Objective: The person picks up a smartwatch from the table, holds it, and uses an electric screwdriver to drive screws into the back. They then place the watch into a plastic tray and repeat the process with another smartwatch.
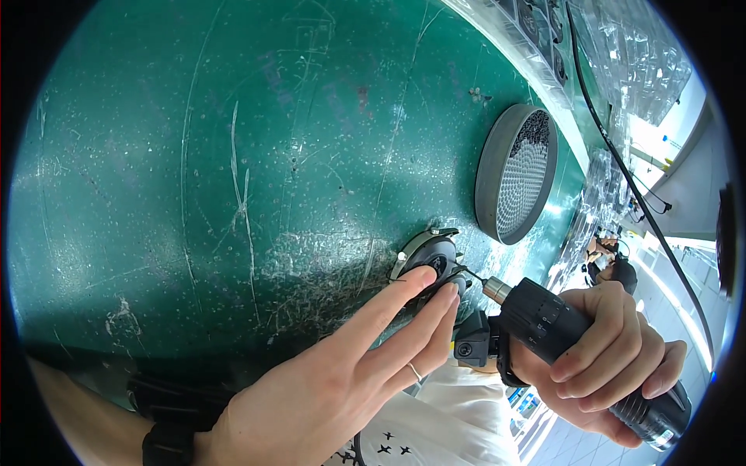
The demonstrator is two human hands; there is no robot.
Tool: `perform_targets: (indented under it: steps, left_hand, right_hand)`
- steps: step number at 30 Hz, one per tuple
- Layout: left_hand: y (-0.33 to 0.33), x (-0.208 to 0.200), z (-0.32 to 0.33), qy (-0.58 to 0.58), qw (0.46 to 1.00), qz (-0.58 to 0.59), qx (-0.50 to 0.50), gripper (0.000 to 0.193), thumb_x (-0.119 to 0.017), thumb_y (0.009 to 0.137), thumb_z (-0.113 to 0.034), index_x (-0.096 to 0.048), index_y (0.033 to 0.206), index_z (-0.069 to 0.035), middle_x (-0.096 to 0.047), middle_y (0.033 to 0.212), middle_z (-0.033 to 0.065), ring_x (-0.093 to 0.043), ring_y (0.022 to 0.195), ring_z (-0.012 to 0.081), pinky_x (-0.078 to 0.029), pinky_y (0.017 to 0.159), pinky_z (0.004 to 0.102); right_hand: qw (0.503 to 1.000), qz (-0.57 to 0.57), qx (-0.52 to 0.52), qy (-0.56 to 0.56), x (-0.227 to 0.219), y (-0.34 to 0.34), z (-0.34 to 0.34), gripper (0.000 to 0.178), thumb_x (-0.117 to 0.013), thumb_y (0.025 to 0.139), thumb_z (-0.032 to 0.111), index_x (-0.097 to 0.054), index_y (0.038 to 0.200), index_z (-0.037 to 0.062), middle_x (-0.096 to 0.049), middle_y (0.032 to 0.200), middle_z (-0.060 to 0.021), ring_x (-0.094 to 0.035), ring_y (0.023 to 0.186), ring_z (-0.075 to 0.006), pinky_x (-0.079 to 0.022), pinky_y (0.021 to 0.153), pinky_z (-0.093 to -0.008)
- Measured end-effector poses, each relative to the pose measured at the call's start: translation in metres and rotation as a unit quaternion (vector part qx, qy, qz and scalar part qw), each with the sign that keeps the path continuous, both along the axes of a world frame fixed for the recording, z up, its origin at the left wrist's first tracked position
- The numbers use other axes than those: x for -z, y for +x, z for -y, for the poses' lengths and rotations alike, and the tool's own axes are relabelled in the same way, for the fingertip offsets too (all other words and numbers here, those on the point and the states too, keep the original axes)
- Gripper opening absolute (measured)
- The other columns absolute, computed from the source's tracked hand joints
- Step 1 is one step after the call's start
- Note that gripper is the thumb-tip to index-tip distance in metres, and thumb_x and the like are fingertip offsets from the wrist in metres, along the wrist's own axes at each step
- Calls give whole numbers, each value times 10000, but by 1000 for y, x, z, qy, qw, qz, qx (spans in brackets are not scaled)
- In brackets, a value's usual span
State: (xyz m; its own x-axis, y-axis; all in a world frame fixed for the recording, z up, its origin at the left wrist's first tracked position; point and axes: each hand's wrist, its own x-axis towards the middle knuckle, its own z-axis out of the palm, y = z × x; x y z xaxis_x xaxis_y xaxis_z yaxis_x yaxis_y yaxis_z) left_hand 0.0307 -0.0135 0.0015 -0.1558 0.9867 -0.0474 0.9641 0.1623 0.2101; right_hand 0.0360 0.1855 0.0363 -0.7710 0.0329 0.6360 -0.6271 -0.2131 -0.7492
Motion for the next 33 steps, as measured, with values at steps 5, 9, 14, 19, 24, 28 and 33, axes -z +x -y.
perform_targets:
  steps: [5,9,14,19,24,28,33]
  left_hand:
    - [0,0,-1,-3,1000,10,1,503,-508,920,-308,-532,1380,-106,-427,1453,-53,-284,1450,131,-237,1256,410]
    - [-1,0,-3,-5,1000,7,3,497,-507,924,-312,-532,1379,-111,-423,1454,-55,-277,1453,127,-233,1258,410]
    - [0,3,-1,-6,1000,9,7,494,-510,929,-318,-530,1382,-122,-422,1454,-60,-275,1453,124,-233,1259,408]
    - [1,0,-1,-7,1000,8,2,487,-515,929,-314,-534,1378,-127,-424,1451,-65,-277,1452,123,-237,1258,403]
    - [2,2,-2,-4,1000,-4,-4,477,-520,927,-300,-541,1371,-129,-426,1446,-70,-279,1450,119,-243,1257,397]
    - [2,1,-1,-6,1000,0,-8,472,-521,926,-296,-545,1367,-129,-424,1446,-74,-281,1449,117,-248,1256,396]
    - [3,3,-2,5,1000,3,-6,458,-522,926,-280,-558,1354,-122,-432,1439,-68,-288,1445,116,-259,1249,400]
  right_hand:
    - [1000,-15,-2,-6,2,-1,0,421,-705,878,433,-478,880,79,-544,516,19,-505,361,-80,-435,344,-163]
    - [1000,-22,1,-3,2,-1,-3,412,-706,878,424,-478,887,81,-548,522,21,-511,365,-78,-440,348,-161]
    - [1000,4,-3,12,2,1,-3,409,-712,875,417,-476,890,84,-552,530,20,-515,369,-74,-443,352,-157]
    - [1000,5,0,15,-1,2,-3,416,-719,871,419,-475,887,83,-552,528,18,-514,368,-76,-441,348,-162]
    - [1000,-5,-8,6,1,0,-2,422,-720,869,425,-474,882,83,-553,525,18,-516,369,-76,-441,348,-163]
    - [1000,-1,-7,10,0,0,-3,411,-728,867,405,-476,880,81,-555,523,15,-519,371,-76,-443,351,-161]
    - [1000,-12,-7,4,1,1,-4,382,-747,859,353,-484,890,78,-565,529,13,-524,375,-79,-445,355,-161]
